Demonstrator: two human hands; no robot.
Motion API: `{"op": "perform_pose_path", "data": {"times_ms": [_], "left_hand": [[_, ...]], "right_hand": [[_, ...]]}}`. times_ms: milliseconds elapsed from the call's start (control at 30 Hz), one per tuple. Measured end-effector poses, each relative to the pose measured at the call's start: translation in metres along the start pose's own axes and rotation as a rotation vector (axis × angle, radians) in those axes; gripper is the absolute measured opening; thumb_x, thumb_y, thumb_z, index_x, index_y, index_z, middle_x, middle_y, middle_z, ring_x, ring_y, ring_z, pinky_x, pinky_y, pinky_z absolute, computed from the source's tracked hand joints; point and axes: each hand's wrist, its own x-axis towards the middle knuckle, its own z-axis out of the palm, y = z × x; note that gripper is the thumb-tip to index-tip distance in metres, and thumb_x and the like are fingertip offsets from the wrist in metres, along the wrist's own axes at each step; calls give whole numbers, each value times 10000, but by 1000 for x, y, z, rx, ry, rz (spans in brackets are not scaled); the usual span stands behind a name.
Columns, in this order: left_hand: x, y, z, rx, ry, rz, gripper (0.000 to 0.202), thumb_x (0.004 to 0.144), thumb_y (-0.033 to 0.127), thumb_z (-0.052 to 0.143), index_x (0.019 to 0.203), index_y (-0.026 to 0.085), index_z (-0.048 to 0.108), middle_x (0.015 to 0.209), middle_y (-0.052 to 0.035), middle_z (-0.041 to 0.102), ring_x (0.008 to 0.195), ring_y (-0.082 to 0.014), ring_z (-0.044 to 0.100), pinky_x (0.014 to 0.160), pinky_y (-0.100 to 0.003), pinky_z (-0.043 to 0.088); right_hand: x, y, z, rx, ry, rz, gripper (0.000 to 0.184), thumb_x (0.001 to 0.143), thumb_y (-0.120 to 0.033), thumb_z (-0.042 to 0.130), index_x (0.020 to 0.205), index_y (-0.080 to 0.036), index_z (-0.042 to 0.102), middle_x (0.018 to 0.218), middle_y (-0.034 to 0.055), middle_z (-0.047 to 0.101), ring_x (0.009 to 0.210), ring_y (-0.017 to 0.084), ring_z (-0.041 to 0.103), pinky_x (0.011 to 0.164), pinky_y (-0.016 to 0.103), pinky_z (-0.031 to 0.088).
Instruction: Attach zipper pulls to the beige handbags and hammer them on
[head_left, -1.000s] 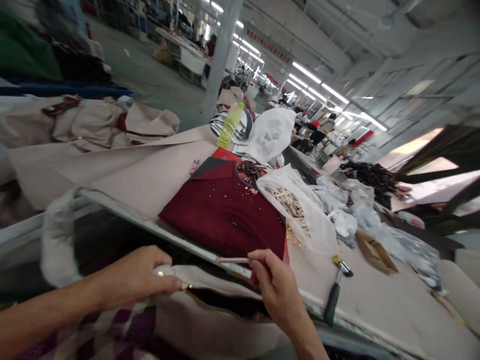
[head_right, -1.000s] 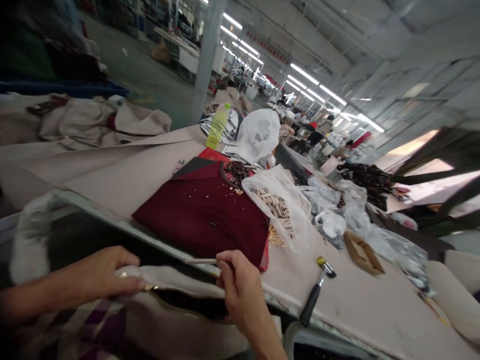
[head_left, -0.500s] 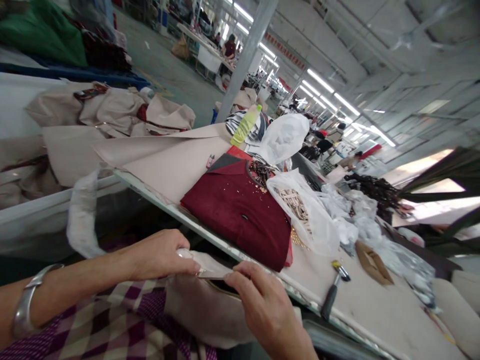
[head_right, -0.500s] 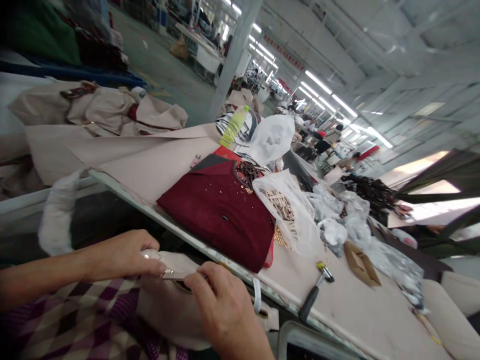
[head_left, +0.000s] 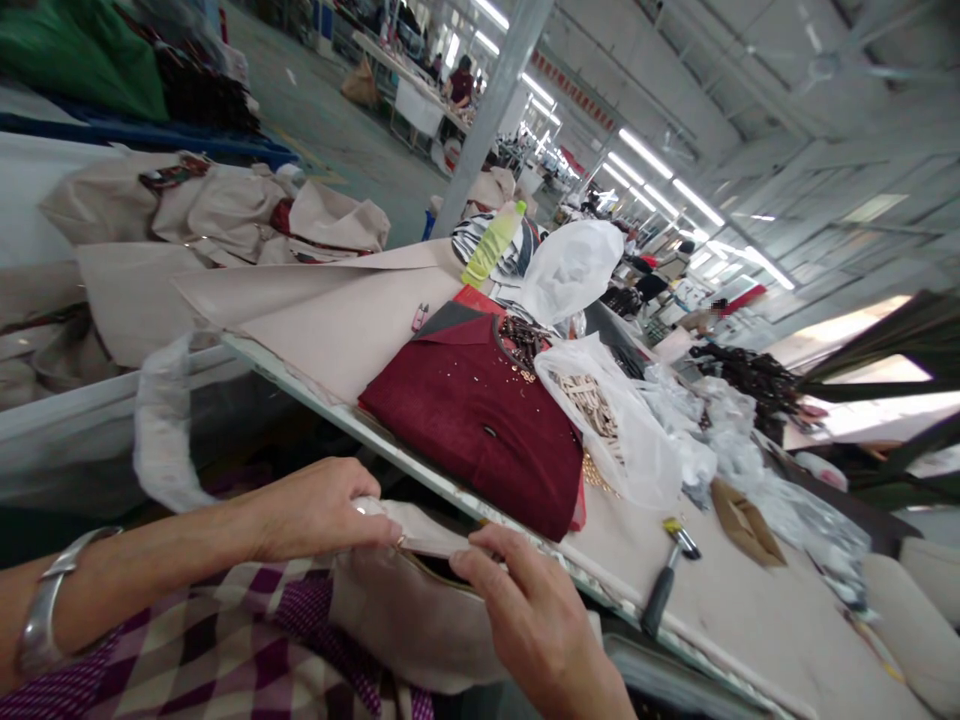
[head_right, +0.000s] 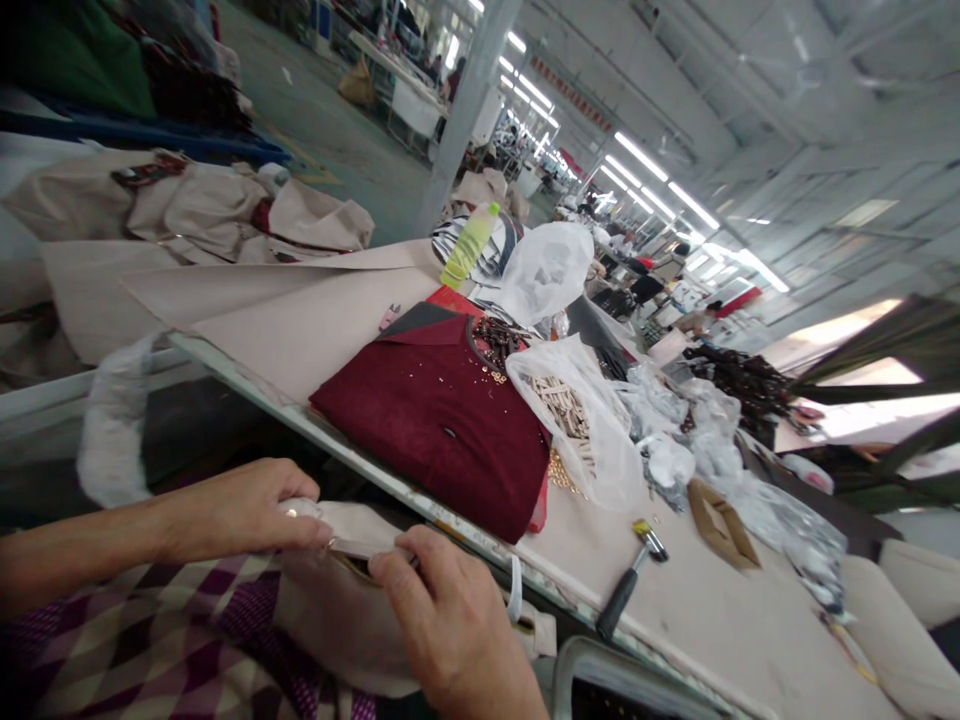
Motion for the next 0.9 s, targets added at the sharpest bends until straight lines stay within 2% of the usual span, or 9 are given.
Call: {"op": "perform_pose_path", "data": {"times_ms": [333,500,633,733,800,900], "left_hand": [[-3,4,3,-19,14,-46,325,638,502,609,618,177,613,588,14,496,578,-133,433,505,-244,255],[2,-9,2,-70,18,-39,359,633,531,592,586,181,529,570,19,445,557,-124,384,497,-247,226],[1,-24,-1,-194,-3,-35,423,645,600,586,625,188,493,558,26,442,531,-126,404,506,-243,241],[2,-30,-1,-199,17,-31,395,685,562,559,623,180,480,552,37,411,541,-113,384,529,-238,223],[3,-30,1,-162,24,-28,369,705,519,557,618,164,501,562,39,420,565,-107,377,547,-231,221],[6,-32,8,-131,67,-34,413,707,553,592,608,154,545,550,47,433,560,-106,390,544,-218,245]], "right_hand": [[2,-3,2,-6,-19,-17,383,1137,-240,235,1124,-207,616,1037,68,678,872,178,670,732,263,520],[-19,11,5,3,-110,9,387,1119,-186,222,1178,-191,604,1040,83,667,870,203,677,711,284,542],[-56,31,2,136,-40,143,308,1100,-148,332,1157,-195,631,1006,77,660,874,169,682,741,227,552],[-76,36,-9,279,-125,307,300,1057,-101,421,1167,-232,666,1040,58,661,931,151,684,808,202,552],[-75,31,-19,280,-167,424,254,1032,-125,497,1127,-250,697,1100,56,664,988,167,680,867,230,544],[-56,18,-24,231,-58,518,123,1004,-183,600,1064,-218,702,1119,69,677,1037,208,657,927,293,516]]}}
